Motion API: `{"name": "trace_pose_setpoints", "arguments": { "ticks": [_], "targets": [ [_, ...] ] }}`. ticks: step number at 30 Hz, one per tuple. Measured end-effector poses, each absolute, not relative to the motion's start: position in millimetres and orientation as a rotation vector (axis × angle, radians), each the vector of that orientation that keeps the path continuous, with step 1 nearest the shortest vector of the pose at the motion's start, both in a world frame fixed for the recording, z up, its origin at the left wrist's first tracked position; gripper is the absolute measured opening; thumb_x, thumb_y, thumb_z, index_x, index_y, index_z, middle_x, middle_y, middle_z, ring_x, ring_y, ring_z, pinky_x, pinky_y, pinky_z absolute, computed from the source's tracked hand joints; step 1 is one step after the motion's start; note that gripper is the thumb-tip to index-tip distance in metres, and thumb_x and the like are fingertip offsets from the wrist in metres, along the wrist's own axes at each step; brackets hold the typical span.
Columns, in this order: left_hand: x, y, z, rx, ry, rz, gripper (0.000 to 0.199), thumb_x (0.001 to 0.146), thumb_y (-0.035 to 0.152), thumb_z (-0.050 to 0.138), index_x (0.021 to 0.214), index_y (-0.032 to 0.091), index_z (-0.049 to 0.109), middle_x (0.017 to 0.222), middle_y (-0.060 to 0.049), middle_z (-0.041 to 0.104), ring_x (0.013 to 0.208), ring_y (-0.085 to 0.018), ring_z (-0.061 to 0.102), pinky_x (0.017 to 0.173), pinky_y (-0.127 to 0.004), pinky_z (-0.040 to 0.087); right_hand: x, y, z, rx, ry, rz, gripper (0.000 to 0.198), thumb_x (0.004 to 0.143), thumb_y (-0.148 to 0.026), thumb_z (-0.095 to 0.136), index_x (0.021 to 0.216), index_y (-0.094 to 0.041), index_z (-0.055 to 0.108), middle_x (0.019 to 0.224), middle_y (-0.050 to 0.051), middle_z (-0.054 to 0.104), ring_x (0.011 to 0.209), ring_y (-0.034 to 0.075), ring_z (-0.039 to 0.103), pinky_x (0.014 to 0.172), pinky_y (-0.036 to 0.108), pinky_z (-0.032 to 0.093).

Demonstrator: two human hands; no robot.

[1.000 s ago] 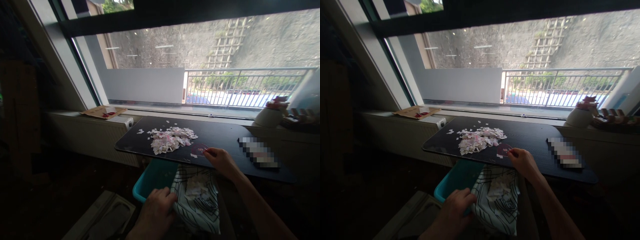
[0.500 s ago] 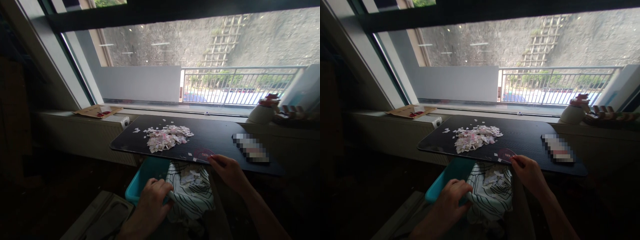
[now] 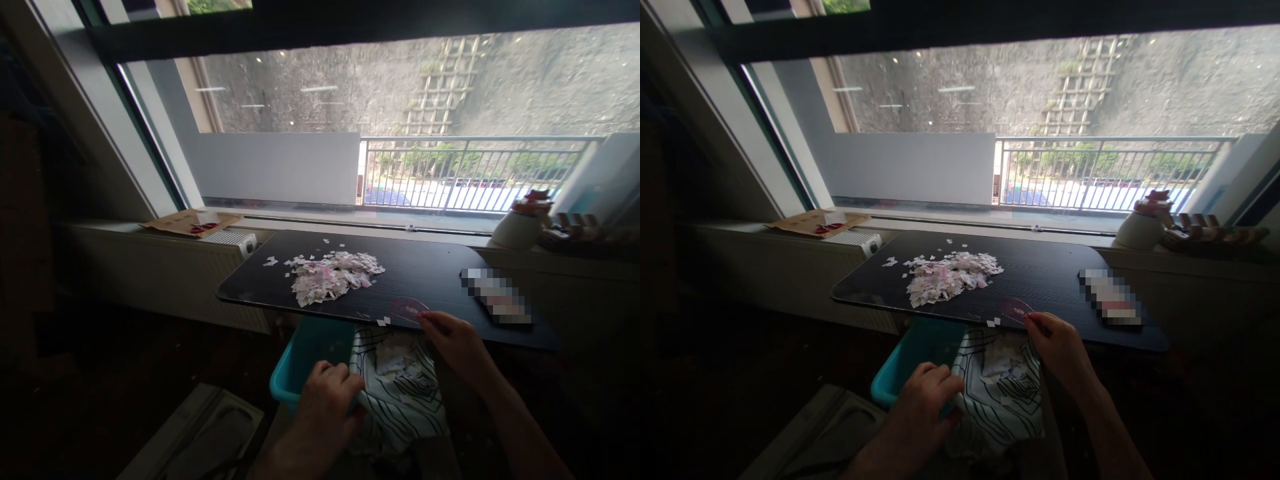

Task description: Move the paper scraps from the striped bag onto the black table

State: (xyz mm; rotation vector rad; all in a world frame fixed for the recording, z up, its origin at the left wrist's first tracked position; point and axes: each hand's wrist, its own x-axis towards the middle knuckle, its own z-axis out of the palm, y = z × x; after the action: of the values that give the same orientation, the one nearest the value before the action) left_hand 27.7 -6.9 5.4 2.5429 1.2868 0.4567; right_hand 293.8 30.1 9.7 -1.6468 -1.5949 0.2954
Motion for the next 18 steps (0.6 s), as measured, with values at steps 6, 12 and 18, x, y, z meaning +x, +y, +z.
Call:
{"name": "trace_pose_setpoints", "arguments": {
  "ticks": [6, 12, 18],
  "targets": [
    [39, -9, -1, 2.588, 1.300, 0.302, 0.025, 0.077, 0.014, 0.064, 0.100, 0.023, 0.059, 0.094, -0.003, 0.061, 0.089, -0.022, 0.055, 0.087, -0.039, 0.037, 293, 31, 6, -1.642, -1.624, 0.335, 0.033, 0.080, -0.044, 0.054, 0.087, -0.019, 0.073, 0.082, 0.005, 0.073, 0.073, 0.021, 0.066, 0.065, 0.029, 0.049],
    [27, -11, -3, 2.535, 1.268, 0.382, 0.064, 0.077, 0.010, 0.062, 0.134, 0.026, 0.038, 0.109, -0.004, 0.061, 0.099, -0.023, 0.055, 0.099, -0.046, 0.031, 281, 32, 12, -1.607, -1.666, 0.347, 0.034, 0.082, -0.043, 0.051, 0.089, -0.017, 0.072, 0.084, 0.005, 0.073, 0.074, 0.021, 0.066, 0.067, 0.029, 0.049],
    [5, -9, -3, 2.502, 1.237, 0.612, 0.065, 0.075, 0.014, 0.065, 0.132, 0.028, 0.037, 0.112, -0.003, 0.060, 0.103, -0.024, 0.054, 0.098, -0.044, 0.034, 286, 22, 18, -1.668, -1.675, 0.308, 0.033, 0.081, -0.044, 0.052, 0.086, -0.018, 0.072, 0.082, 0.005, 0.073, 0.073, 0.020, 0.065, 0.066, 0.028, 0.048]
  ]
}}
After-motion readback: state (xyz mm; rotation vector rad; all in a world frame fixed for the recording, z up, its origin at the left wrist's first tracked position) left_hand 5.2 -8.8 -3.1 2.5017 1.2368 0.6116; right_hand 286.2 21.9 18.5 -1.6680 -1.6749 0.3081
